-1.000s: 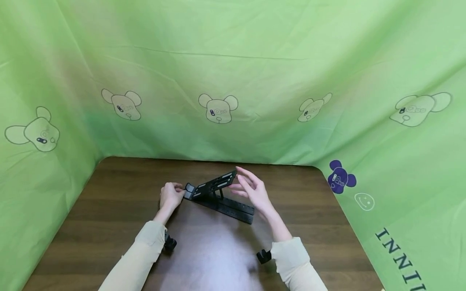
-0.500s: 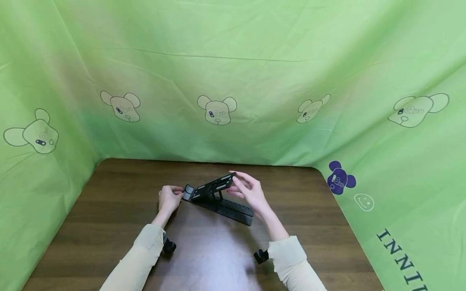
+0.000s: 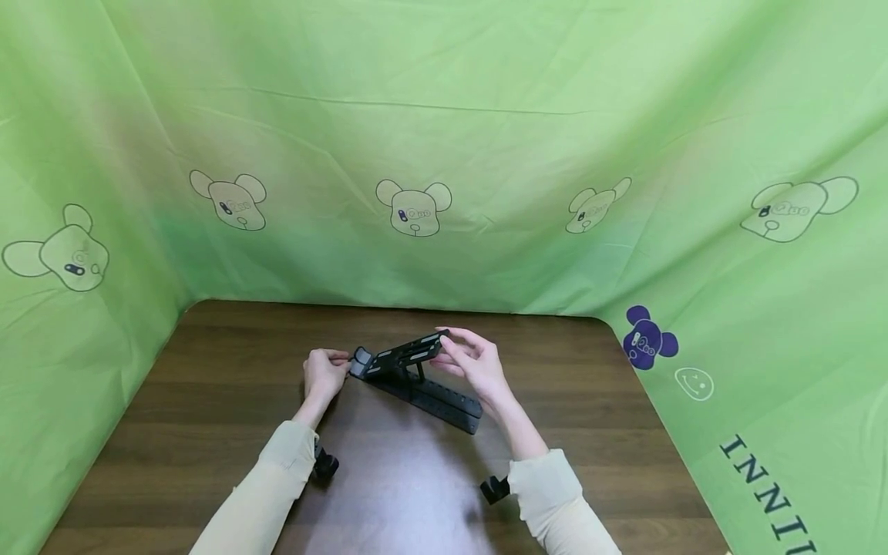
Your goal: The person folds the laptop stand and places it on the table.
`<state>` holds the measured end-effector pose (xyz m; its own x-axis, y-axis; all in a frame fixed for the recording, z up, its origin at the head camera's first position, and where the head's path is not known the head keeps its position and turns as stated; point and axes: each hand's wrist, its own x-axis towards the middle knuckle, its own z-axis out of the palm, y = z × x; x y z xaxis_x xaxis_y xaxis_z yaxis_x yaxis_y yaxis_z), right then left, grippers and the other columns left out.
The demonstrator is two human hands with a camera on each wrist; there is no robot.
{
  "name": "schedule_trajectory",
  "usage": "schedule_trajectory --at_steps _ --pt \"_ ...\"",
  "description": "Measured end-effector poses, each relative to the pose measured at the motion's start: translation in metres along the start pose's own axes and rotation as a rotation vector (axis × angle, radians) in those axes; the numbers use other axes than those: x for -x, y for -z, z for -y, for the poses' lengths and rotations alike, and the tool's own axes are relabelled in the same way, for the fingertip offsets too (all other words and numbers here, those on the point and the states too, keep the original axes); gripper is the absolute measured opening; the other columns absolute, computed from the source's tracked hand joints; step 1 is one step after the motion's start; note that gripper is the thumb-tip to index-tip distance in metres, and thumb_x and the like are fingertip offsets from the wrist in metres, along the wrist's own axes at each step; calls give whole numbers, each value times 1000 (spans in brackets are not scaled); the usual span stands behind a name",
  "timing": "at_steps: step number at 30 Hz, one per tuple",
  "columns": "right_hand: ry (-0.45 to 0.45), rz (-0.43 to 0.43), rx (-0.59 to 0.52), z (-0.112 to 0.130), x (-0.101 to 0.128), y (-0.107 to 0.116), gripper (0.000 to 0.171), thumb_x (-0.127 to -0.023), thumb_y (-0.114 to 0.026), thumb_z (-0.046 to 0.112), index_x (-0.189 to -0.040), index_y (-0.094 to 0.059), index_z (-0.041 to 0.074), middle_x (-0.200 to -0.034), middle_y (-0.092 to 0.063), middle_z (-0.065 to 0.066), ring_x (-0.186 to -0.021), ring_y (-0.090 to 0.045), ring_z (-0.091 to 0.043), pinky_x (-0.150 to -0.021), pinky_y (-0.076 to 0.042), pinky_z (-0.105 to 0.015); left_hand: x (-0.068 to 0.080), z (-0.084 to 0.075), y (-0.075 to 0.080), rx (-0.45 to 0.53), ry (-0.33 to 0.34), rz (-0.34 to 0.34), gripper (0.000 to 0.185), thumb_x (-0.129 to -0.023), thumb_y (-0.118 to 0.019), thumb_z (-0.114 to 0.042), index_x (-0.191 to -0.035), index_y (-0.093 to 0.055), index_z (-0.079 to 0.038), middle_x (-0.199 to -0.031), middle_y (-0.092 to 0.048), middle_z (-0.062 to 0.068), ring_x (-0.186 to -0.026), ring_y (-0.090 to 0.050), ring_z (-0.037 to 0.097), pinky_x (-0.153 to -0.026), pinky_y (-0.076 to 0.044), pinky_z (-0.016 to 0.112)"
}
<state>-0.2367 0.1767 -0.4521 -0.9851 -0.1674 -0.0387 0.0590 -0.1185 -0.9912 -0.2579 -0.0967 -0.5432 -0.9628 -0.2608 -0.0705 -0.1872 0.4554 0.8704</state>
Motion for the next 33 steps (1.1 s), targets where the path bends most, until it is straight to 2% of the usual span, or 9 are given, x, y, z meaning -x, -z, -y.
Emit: schedule_trajectory --at_steps 6,11,13,20,33 --pt "3 -5 -4 -1 2 -1 43 -110 -61 1 -149 -55 -16 -105 -85 -8 -89 -85 -18 -90 -69 -35 -4 -1 -2 0 1 -9 20 -95 -75 1 -113 -83 6 -105 -84 23 -105 -82 37 -90 -64 39" --pt "-1 -14 -12 0 2 -3 42 -110 -62 0 -147 -55 -19 -100 -84 -3 -85 -84 -15 -90 -69 -34 -10 2 -6 18 18 -22 19 -94 -77 0 -111 -84 4 -101 -85 20 -97 -83 32 -81 -62 30" --pt "-4 -15 -11 0 2 -3 42 -110 -62 0 -146 -55 -19 -99 -84 -2 -84 -84 -13 -90 -69 -34 -11 2 -7 28 24 -24 19 -94 -77 0 -111 -84 5 -101 -85 20 -97 -83 32 -80 -63 30" --pt "-8 -16 -11 0 3 -4 41 -109 -63 0 -145 -56 -19 -100 -84 -4 -88 -85 -17 -90 -69 -33 -10 -5 -10 41 31 -35 20 -97 -76 1 -114 -82 7 -108 -83 25 -110 -81 39 -92 -66 43" --pt "-2 -35 34 -2 3 -4 35 -107 -64 -4 -138 -60 -20 -105 -84 -13 -87 -85 -16 -91 -69 -36 -14 -11 -16 49 32 -54 20 -97 -76 2 -115 -82 7 -108 -83 24 -110 -81 39 -100 -63 51"
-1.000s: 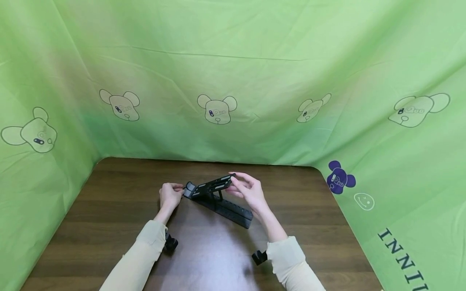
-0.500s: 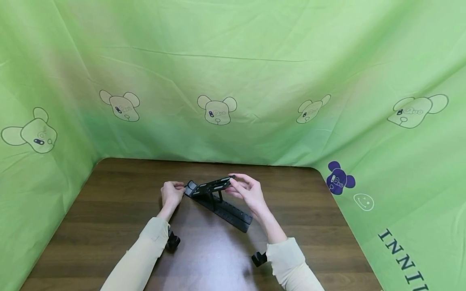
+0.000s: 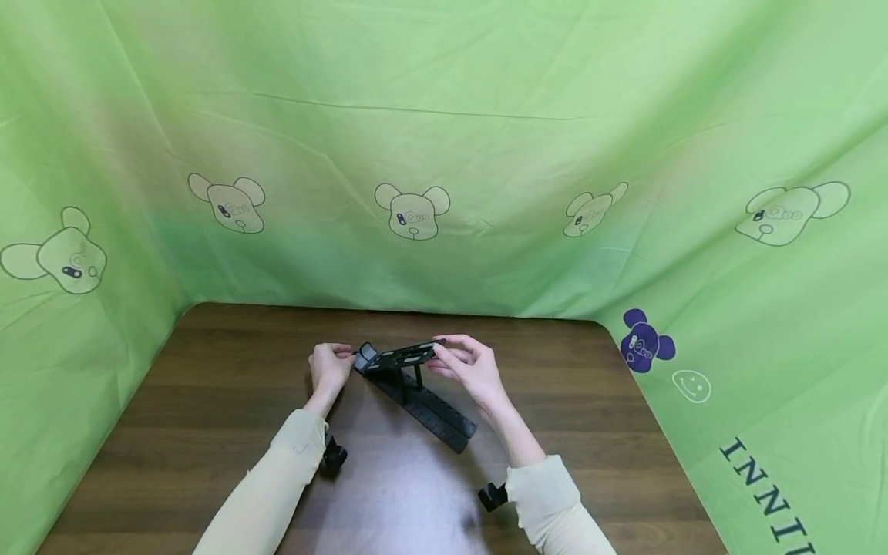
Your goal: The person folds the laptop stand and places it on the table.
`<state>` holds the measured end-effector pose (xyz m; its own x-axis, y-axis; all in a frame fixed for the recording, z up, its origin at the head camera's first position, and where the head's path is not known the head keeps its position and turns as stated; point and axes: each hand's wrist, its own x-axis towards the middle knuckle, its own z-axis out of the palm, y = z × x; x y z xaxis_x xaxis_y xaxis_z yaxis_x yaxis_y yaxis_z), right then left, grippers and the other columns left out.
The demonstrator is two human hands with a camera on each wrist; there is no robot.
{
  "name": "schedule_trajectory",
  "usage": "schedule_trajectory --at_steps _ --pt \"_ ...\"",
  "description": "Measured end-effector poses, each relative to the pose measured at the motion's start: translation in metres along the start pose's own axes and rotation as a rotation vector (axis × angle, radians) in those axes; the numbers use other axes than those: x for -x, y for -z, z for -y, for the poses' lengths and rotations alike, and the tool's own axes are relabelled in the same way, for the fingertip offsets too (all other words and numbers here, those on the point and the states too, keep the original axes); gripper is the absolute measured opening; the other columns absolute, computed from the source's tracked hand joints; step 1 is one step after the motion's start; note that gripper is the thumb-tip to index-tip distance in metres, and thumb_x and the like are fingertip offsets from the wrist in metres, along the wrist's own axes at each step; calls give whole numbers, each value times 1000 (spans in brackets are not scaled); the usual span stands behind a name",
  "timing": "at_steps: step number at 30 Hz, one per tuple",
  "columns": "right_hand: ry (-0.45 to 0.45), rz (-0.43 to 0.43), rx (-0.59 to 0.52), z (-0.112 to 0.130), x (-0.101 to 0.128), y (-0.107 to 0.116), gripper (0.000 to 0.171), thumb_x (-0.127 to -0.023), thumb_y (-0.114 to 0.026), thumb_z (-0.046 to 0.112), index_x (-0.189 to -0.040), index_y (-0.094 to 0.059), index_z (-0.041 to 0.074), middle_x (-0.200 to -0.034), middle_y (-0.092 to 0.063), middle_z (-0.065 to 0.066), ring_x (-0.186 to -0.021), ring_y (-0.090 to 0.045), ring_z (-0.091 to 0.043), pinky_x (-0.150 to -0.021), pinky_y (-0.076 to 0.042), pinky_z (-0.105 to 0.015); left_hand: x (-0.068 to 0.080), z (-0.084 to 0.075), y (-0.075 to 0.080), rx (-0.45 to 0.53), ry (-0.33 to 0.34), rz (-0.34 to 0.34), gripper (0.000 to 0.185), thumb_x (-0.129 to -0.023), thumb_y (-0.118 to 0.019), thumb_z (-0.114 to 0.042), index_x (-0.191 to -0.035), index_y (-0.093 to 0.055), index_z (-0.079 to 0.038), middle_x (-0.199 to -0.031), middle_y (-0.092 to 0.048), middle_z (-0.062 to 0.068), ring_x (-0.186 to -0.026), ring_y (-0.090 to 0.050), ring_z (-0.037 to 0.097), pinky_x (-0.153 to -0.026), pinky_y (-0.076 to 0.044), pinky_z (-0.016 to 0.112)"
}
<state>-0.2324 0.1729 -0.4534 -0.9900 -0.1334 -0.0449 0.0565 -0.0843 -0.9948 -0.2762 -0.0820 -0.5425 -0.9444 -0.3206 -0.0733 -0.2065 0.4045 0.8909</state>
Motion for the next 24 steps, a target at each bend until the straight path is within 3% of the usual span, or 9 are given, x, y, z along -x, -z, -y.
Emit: schedule_trajectory --at_steps 7,13,20,24 --pt "10 13 35 3 2 -2 35 -106 -66 -4 -136 -60 -20 -113 -82 -28 -89 -85 -18 -91 -69 -37 -4 1 -4 12 -7 -11 20 -96 -77 0 -114 -82 7 -107 -84 24 -108 -81 40 -96 -65 49" --pt "16 35 58 3 5 -4 33 -104 -68 -5 -131 -60 -21 -114 -81 -30 -91 -85 -19 -92 -69 -38 -6 -1 -8 37 -9 -33 18 -95 -78 1 -111 -83 7 -104 -84 23 -108 -80 40 -102 -60 49" --pt "27 34 76 3 6 -5 30 -103 -69 -5 -128 -61 -20 -115 -79 -35 -99 -85 -33 -94 -68 -40 -12 -1 -13 54 18 -53 14 -93 -79 1 -106 -85 4 -101 -85 20 -102 -82 37 -98 -63 47" --pt "35 30 81 2 7 -7 28 -102 -70 -5 -124 -61 -20 -113 -80 -33 -101 -85 -38 -93 -69 -41 -14 0 -15 64 27 -45 16 -93 -79 1 -108 -85 4 -103 -85 21 -104 -81 38 -101 -62 48"
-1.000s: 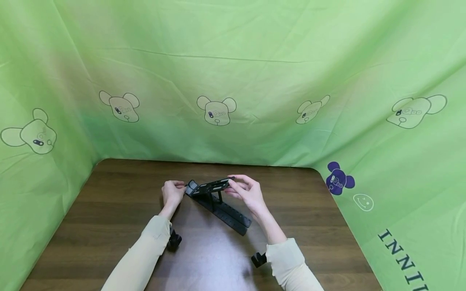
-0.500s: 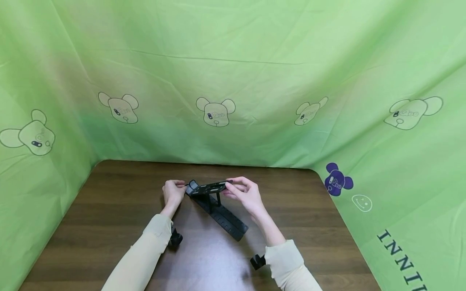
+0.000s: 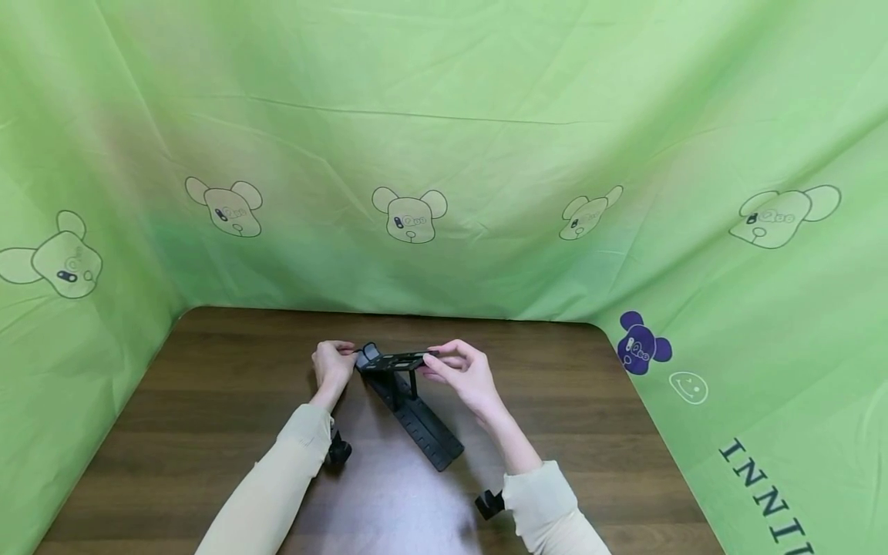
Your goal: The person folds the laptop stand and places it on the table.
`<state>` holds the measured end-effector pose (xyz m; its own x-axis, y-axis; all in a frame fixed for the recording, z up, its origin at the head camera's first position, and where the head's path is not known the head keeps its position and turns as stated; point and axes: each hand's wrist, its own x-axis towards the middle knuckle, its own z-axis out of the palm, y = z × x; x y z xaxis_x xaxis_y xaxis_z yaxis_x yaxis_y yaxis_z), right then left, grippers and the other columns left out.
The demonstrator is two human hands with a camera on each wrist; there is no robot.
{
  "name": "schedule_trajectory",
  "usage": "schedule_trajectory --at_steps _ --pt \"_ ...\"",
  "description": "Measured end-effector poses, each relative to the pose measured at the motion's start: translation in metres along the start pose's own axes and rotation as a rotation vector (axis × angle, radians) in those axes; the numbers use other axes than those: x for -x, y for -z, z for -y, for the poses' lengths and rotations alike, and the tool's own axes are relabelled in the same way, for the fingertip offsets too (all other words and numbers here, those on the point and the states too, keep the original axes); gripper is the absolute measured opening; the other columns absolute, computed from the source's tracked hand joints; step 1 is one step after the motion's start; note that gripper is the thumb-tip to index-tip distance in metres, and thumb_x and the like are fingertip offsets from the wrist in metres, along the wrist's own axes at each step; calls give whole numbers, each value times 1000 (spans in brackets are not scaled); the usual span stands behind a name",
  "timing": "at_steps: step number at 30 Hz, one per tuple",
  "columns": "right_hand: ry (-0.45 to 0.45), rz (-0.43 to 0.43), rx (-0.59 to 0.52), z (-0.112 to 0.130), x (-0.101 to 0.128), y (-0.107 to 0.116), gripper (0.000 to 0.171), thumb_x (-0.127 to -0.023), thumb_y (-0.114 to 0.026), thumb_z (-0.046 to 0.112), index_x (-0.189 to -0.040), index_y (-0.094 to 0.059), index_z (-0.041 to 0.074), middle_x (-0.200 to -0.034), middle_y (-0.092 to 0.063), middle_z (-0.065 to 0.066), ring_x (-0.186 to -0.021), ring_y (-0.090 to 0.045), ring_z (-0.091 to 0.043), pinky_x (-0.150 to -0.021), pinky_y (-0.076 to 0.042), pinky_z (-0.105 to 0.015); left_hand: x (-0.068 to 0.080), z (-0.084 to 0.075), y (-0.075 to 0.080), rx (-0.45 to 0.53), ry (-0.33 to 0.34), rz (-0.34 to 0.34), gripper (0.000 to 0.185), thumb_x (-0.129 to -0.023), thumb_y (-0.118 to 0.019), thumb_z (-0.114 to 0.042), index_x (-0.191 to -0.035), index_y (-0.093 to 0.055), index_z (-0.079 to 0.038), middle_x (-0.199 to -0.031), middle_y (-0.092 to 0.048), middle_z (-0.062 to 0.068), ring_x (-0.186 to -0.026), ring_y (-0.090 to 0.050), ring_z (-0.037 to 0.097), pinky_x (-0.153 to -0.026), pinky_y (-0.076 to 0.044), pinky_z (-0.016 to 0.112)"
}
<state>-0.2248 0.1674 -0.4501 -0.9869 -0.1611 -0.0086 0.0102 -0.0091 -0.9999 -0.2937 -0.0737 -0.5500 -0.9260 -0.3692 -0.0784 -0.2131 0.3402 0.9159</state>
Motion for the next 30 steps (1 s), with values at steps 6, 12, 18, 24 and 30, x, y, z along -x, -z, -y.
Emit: schedule_trajectory --at_steps 6,12,18,24,30 --pt "-14 0 -28 2 2 -3 19 -100 -71 -8 -116 -64 -15 -114 -80 -31 -90 -86 -21 -91 -69 -37 -1 -3 -3 -16 6 15 19 -95 -80 1 -113 -83 5 -105 -84 22 -106 -80 40 -104 -61 51" --pt "-34 5 -26 3 4 -5 23 -98 -73 -10 -118 -64 -18 -115 -80 -32 -85 -84 -12 -89 -69 -35 -13 6 -12 -18 0 4 21 -90 -81 1 -110 -84 3 -97 -85 17 -99 -82 35 -99 -61 48" --pt "-5 11 -18 1 5 -8 19 -97 -71 -13 -114 -64 -20 -114 -80 -32 -86 -84 -11 -87 -69 -32 -6 -5 -9 -1 21 -1 21 -92 -81 0 -112 -83 5 -99 -85 19 -103 -81 38 -101 -60 49" --pt "-1 -4 25 1 7 -12 18 -95 -74 -13 -110 -64 -19 -114 -80 -32 -93 -86 -27 -86 -69 -33 -2 -9 -7 1 18 11 23 -93 -80 0 -115 -82 5 -104 -85 21 -108 -80 40 -104 -59 50" --pt "-9 -27 77 3 11 -18 12 -95 -78 -8 -100 -68 -9 -112 -81 -32 -84 -84 -15 -86 -70 -33 -6 -5 -9 40 27 -3 19 -89 -82 1 -108 -84 2 -96 -85 18 -98 -82 36 -92 -60 40"
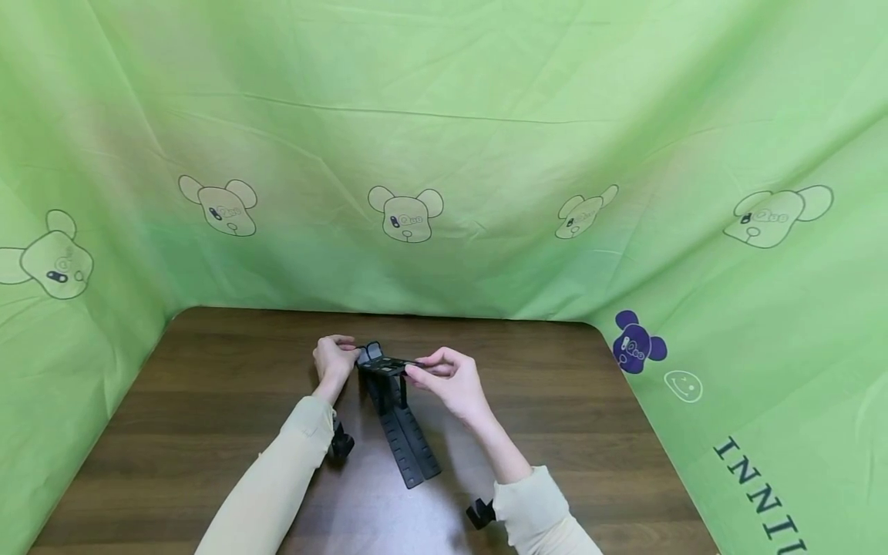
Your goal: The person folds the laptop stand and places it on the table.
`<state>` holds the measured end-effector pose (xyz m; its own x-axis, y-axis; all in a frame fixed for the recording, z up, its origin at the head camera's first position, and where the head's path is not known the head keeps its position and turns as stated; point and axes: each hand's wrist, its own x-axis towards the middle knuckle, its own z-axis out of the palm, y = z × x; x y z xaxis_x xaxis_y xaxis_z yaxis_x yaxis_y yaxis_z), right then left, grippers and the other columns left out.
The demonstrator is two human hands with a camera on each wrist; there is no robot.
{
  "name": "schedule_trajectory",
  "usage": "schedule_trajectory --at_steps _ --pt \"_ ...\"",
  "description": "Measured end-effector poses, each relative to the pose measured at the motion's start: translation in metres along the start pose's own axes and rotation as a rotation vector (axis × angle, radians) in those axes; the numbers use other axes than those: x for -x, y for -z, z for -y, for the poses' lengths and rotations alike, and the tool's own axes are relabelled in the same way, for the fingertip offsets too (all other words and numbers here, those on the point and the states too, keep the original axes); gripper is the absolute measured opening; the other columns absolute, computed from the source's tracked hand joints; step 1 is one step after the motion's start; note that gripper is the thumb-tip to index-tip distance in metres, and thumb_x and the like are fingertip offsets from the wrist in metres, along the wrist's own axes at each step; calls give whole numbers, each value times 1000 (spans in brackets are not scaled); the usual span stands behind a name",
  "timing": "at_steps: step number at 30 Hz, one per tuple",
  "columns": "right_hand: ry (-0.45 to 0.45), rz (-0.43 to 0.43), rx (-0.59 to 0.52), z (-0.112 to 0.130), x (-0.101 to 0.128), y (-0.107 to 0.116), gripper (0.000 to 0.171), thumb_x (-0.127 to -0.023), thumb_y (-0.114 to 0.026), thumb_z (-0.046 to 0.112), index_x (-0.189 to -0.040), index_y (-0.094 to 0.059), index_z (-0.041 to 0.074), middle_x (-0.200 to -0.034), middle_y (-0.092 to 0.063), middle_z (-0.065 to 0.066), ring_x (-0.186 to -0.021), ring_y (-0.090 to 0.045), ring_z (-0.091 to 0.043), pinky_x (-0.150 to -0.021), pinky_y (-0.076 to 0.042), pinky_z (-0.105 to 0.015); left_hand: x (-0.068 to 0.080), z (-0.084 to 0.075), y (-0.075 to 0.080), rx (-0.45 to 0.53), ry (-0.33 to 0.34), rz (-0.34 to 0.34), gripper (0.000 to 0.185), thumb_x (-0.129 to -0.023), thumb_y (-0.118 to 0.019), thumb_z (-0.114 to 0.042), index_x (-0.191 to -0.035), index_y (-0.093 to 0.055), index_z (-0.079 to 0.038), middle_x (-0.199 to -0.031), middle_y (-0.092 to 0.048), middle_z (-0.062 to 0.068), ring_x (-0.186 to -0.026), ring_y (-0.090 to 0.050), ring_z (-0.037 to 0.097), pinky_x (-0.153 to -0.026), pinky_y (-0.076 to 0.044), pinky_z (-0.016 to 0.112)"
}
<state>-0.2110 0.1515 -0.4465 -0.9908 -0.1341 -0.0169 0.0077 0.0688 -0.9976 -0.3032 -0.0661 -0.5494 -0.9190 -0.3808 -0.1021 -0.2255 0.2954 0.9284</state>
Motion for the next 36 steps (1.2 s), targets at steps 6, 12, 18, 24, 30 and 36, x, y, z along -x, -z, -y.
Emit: schedule_trajectory --at_steps 6,12,18,24,30,36 --pt "-11 -35 64 2 3 -5 16 -91 -84 -1 -90 -69 1 -106 -84 -26 -80 -83 -13 -81 -66 -23 -5 3 -2 22 -4 30 19 -89 -82 1 -108 -83 3 -100 -85 21 -108 -79 41 -99 -60 47" --pt "4 -59 100 3 6 -11 18 -90 -87 2 -87 -69 0 -101 -84 -23 -76 -81 -10 -76 -63 -20 1 -1 2 46 -22 91 24 -94 -80 0 -117 -80 7 -109 -83 25 -125 -72 44 -119 -50 51" --pt "10 -85 109 5 8 -14 19 -89 -88 2 -87 -70 -3 -98 -84 -24 -76 -82 -16 -73 -63 -20 2 -2 3 38 -47 153 28 -98 -78 -3 -124 -79 6 -117 -82 25 -121 -75 43 -118 -53 52" --pt "27 -87 132 5 11 -14 21 -91 -87 4 -103 -74 -8 -96 -84 -25 -75 -80 -11 -71 -63 -20 6 -2 8 -2 -126 269 34 -106 -68 -5 -138 -72 7 -133 -76 28 -127 -74 43 -114 -58 53" --pt "89 -48 201 -4 16 -1 33 -93 -86 7 -120 -74 -6 -107 -83 -24 -90 -82 -22 -80 -64 -20 12 13 25 -148 -342 387 44 -108 -65 -13 -148 -64 6 -138 -73 30 -128 -72 45 -111 -59 54" --pt "208 77 412 -27 20 25 48 -95 -85 7 -139 -69 -5 -135 -75 -26 -130 -71 -46 -113 -59 -49 8 69 31 -371 -532 431 59 -110 -68 -36 -158 -57 -4 -155 -66 20 -144 -64 41 -120 -52 59"
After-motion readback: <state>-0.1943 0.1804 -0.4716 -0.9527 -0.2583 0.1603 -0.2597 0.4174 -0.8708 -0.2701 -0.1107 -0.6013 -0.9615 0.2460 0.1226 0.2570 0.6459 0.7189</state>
